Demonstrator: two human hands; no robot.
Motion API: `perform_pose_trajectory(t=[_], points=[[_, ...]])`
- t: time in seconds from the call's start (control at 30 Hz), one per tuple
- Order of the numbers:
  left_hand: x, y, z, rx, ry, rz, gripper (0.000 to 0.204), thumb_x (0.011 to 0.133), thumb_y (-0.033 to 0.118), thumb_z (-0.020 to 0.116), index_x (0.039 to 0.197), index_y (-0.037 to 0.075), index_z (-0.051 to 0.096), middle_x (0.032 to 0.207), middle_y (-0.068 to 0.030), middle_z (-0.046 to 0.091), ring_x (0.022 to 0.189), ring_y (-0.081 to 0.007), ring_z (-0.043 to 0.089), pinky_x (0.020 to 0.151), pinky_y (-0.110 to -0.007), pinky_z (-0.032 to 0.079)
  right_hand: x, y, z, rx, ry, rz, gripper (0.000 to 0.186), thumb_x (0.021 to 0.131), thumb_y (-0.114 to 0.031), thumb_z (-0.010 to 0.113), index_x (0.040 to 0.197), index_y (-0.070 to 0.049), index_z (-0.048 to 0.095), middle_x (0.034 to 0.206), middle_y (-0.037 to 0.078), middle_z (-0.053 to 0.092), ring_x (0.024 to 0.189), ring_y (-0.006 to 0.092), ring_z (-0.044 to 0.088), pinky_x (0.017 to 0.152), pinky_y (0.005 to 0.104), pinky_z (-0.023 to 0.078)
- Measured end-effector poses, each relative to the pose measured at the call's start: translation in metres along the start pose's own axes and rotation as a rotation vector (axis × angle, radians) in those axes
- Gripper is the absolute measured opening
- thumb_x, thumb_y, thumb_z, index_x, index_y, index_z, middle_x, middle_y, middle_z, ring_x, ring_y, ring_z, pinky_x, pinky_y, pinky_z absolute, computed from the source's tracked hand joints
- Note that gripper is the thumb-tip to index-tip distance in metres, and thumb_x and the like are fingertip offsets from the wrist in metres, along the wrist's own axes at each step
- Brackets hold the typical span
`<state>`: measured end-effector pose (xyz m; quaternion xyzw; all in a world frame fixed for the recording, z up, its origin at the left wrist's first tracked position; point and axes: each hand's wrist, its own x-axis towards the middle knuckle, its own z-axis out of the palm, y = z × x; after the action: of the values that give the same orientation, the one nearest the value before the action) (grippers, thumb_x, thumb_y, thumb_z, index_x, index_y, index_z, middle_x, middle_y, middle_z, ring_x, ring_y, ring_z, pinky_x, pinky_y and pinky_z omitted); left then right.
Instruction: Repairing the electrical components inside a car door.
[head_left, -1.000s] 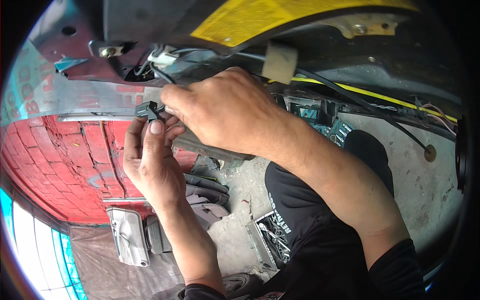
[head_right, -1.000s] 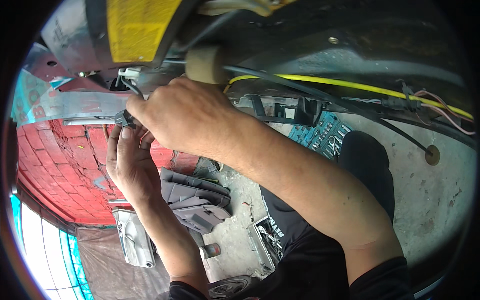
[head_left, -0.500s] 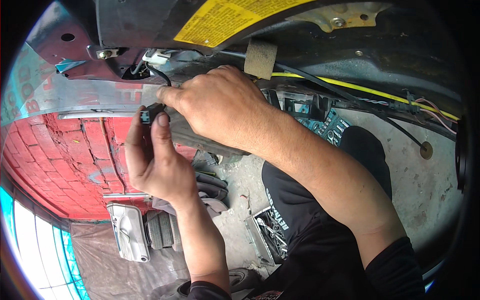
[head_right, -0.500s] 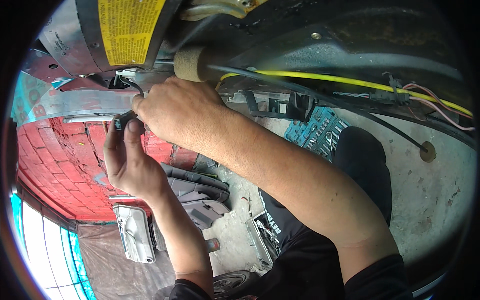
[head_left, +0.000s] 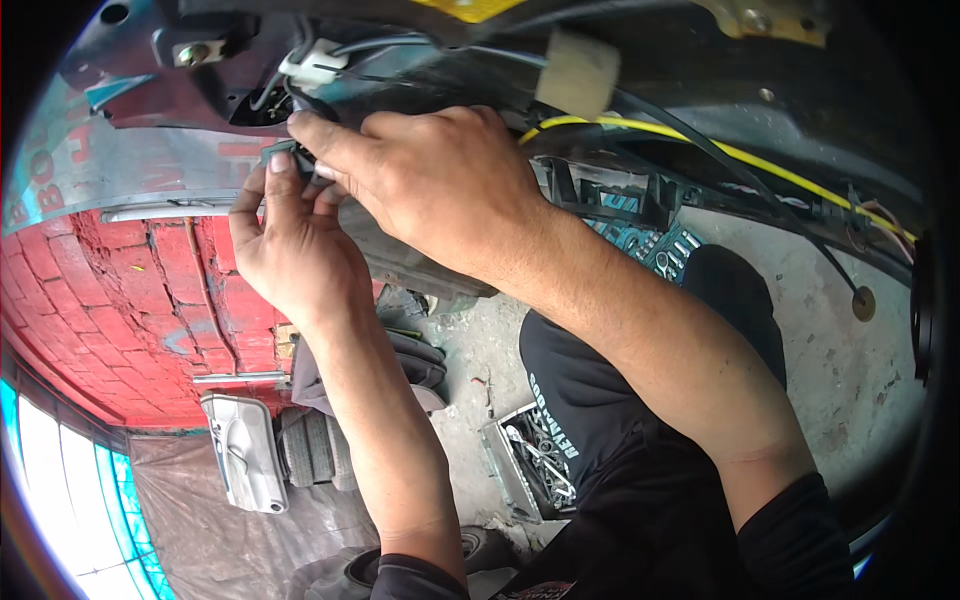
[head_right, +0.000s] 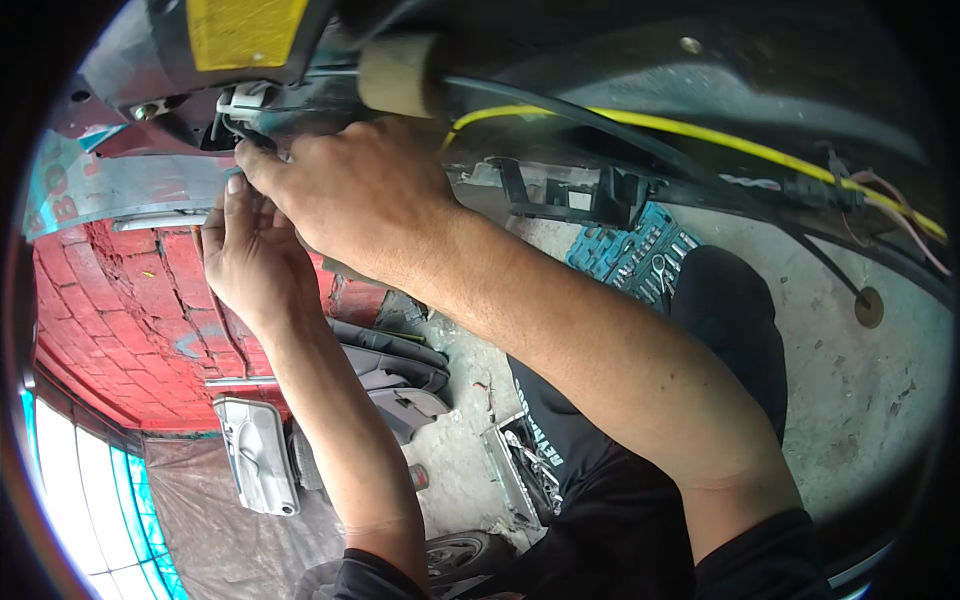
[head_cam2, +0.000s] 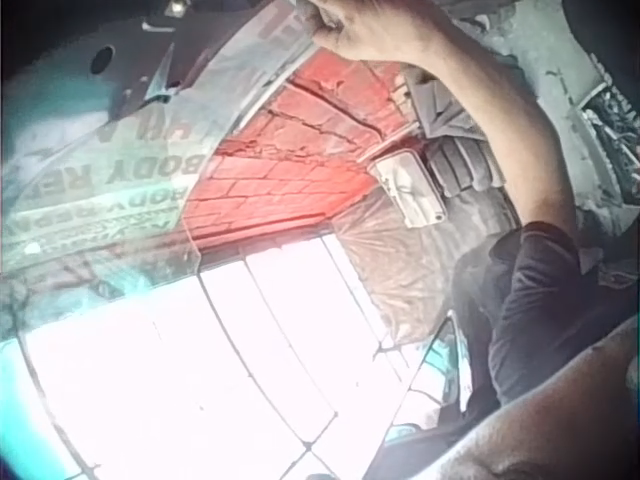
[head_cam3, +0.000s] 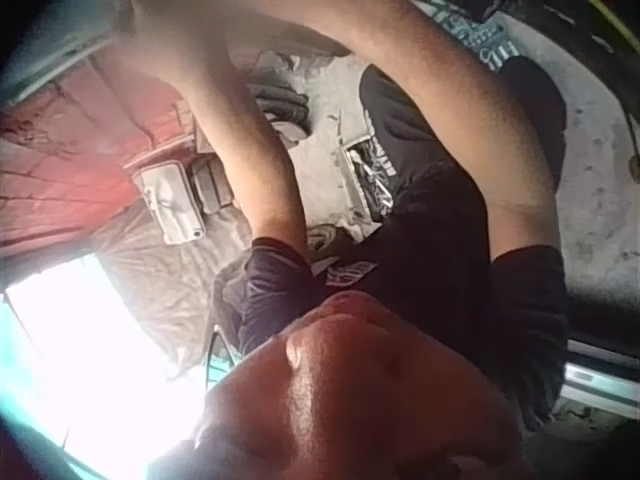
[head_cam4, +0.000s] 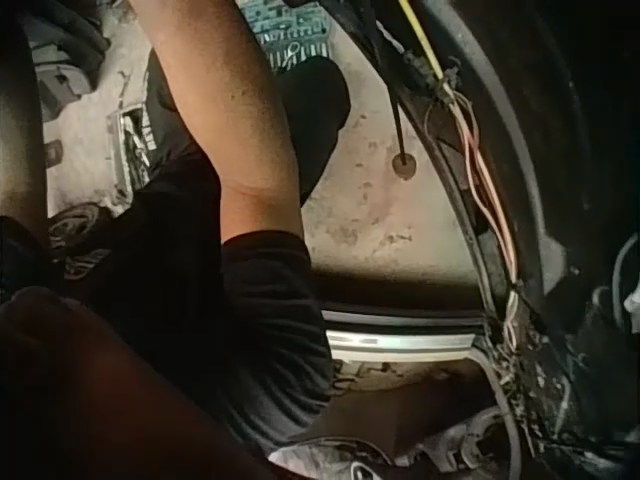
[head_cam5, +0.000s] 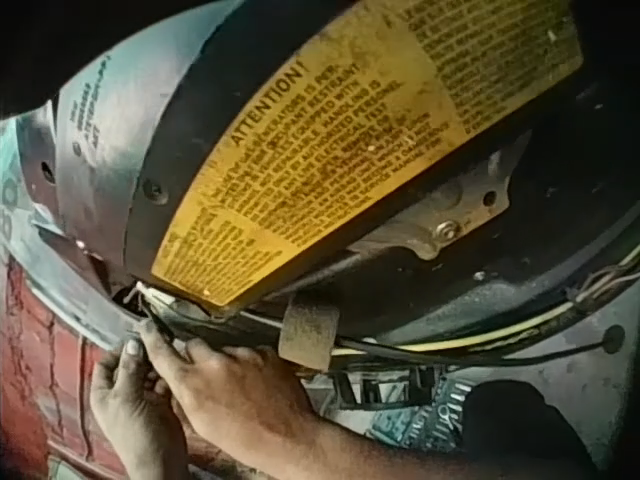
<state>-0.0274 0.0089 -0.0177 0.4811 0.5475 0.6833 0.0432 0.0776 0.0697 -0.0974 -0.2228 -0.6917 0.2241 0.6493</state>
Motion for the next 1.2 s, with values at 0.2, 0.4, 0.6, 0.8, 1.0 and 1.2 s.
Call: perform_pose_trajectory(t=[0.2, 0.4, 0.6, 0.8, 1.0, 1.2], points=[[0.001, 0.009, -0.01, 0.033, -0.027, -0.05, 0.036, 0.106, 0.009, 0.072, 0.134, -0.01, 0.064, 0.109, -0.0089, 0.072, 0.09, -0.0125, 0.068, 0.075, -0.023, 0.054, 0.008, -0.018, 0.034, 0.048, 0.112, -0.037, 0.037, 0.1, -0.022, 0.066, 0.134, -0.008, 0.072, 0.074, 0.006, 0.072, 0.063, 0.0248, 0.075, 0.057, 0.0392, 0.062], [0.016, 0.02, -0.041, -0.055, -0.203, -0.02, 0.052, 0.097, -0.006, 0.075, 0.146, -0.012, 0.059, 0.138, -0.0188, 0.071, 0.124, -0.022, 0.07, 0.108, -0.033, 0.056, 0.03, -0.047, 0.054, 0.174, 0.282, 0.089, 0.024, 0.1, -0.011, 0.078, 0.122, 0.0, 0.077, 0.095, 0.019, 0.08, 0.082, 0.0305, 0.081, 0.068, 0.0366, 0.063], [0.02, 0.021, -0.045, 0.047, -0.177, 0.075, 0.042, 0.097, -0.002, 0.079, 0.137, -0.012, 0.067, 0.124, -0.0153, 0.077, 0.11, -0.0166, 0.072, 0.098, -0.029, 0.058, 0.027, -0.06, 0.059, 0.167, 0.294, 0.053, 0.029, 0.103, -0.009, 0.071, 0.131, 0.002, 0.072, 0.102, 0.022, 0.08, 0.09, 0.0313, 0.082, 0.073, 0.0375, 0.064], [0.046, 0.014, -0.045, 0.105, -0.16, 0.231, 0.031, 0.095, 0.003, 0.082, 0.124, -0.007, 0.076, 0.108, -0.0115, 0.08, 0.095, -0.0125, 0.072, 0.085, -0.026, 0.058, 0.04, -0.077, 0.049, 0.054, 0.086, 0.101, 0.035, 0.107, -0.01, 0.066, 0.14, 0.003, 0.068, 0.107, 0.024, 0.08, 0.097, 0.0308, 0.082, 0.077, 0.0356, 0.065], [0.059, -0.002, -0.03, 0.126, -0.045, 0.491, 0.025, 0.086, 0.002, 0.085, 0.11, -0.005, 0.08, 0.097, -0.0132, 0.075, 0.089, -0.0254, 0.07, 0.08, -0.034, 0.056, 0.041, -0.079, 0.055, 0.017, 0.017, 0.196, 0.046, 0.111, -0.01, 0.057, 0.155, 0.001, 0.052, 0.132, 0.03, 0.072, 0.12, 0.0354, 0.075, 0.097, 0.0408, 0.061], [0.052, -0.007, -0.028, 0.097, -0.02, 0.509, 0.027, 0.091, 0.0, 0.078, 0.118, -0.003, 0.079, 0.104, -0.0144, 0.075, 0.095, -0.0262, 0.068, 0.085, -0.036, 0.056, 0.037, -0.075, 0.059, 0.262, 0.022, 0.307, 0.052, 0.113, -0.008, 0.053, 0.162, 0.004, 0.042, 0.132, 0.021, 0.074, 0.12, 0.0238, 0.072, 0.103, 0.0326, 0.056]])
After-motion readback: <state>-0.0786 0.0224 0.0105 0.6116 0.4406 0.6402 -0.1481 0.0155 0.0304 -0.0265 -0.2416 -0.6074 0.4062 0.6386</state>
